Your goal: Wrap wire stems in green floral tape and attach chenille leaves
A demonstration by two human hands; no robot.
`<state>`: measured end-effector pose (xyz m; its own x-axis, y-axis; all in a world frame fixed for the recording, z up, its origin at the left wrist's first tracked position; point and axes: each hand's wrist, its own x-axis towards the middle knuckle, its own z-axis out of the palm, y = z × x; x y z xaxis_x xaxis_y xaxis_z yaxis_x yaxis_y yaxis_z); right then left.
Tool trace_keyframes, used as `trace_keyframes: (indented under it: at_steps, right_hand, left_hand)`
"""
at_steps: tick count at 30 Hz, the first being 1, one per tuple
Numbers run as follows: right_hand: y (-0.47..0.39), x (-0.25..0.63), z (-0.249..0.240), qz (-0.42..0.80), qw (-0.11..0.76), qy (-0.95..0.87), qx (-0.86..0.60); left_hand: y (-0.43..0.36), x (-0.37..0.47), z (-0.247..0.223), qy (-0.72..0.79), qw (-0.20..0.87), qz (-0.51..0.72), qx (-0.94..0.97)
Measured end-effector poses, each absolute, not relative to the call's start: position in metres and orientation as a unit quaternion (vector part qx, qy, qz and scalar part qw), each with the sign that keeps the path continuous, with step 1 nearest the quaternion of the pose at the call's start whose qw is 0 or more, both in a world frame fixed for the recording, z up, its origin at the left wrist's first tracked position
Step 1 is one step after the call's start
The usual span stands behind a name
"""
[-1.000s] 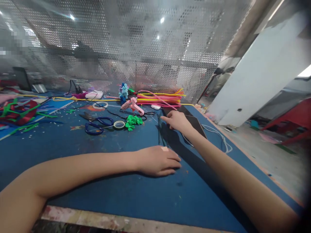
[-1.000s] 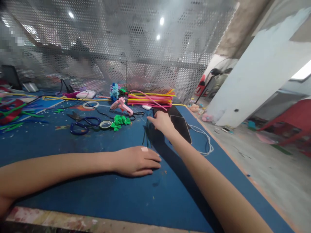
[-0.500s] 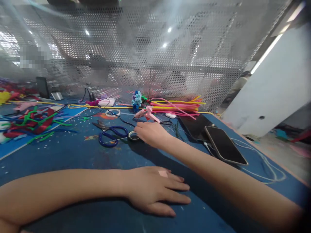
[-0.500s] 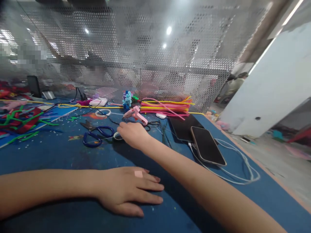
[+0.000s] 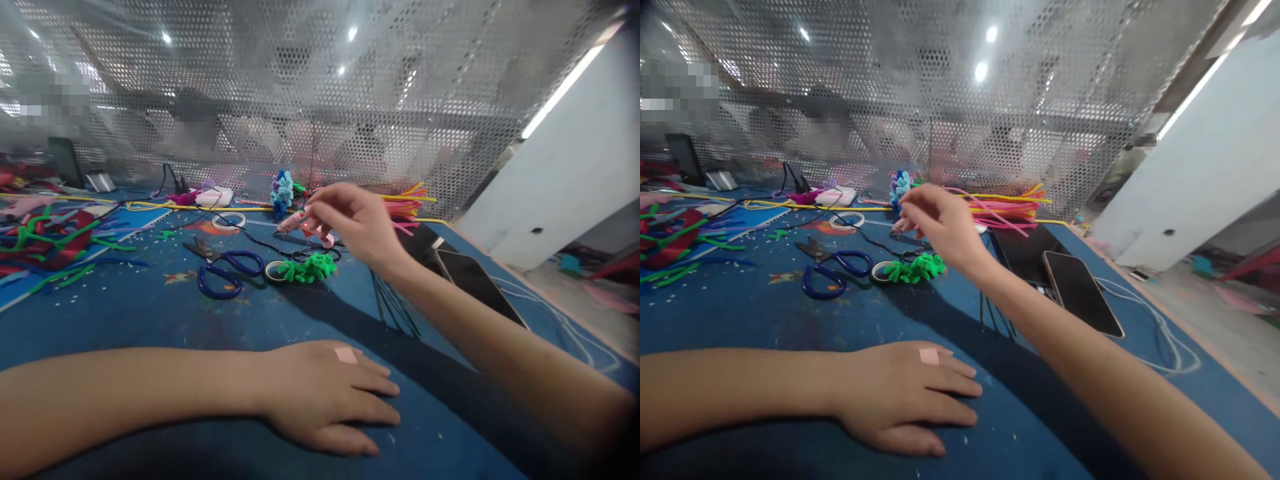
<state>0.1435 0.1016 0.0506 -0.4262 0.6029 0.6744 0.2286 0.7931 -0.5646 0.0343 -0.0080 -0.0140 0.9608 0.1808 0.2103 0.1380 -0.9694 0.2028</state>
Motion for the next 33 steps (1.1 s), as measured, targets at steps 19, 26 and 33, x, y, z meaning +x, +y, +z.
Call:
trace_keyframes:
  at_steps: [19,26,33]
  right_hand:
    - [0.050,0.212,-0.004,-0.136,0.116,-0.875,-0.450]
    - [0.058,0.158,-0.015,-0.098,0.095,-0.900,-0.414]
    - [0.054,0.166,-0.013,-0.142,0.055,-0.909,-0.389]
  left_hand:
    - [0.049,-0.031,-0.015,0.445,-0.063,0.214,0.867]
    - [0.052,-0.031,-0.017,0.474,-0.041,0.193,0.858]
    - [0.054,-0.032,-0.017,0.478,-0.037,0.176,0.860]
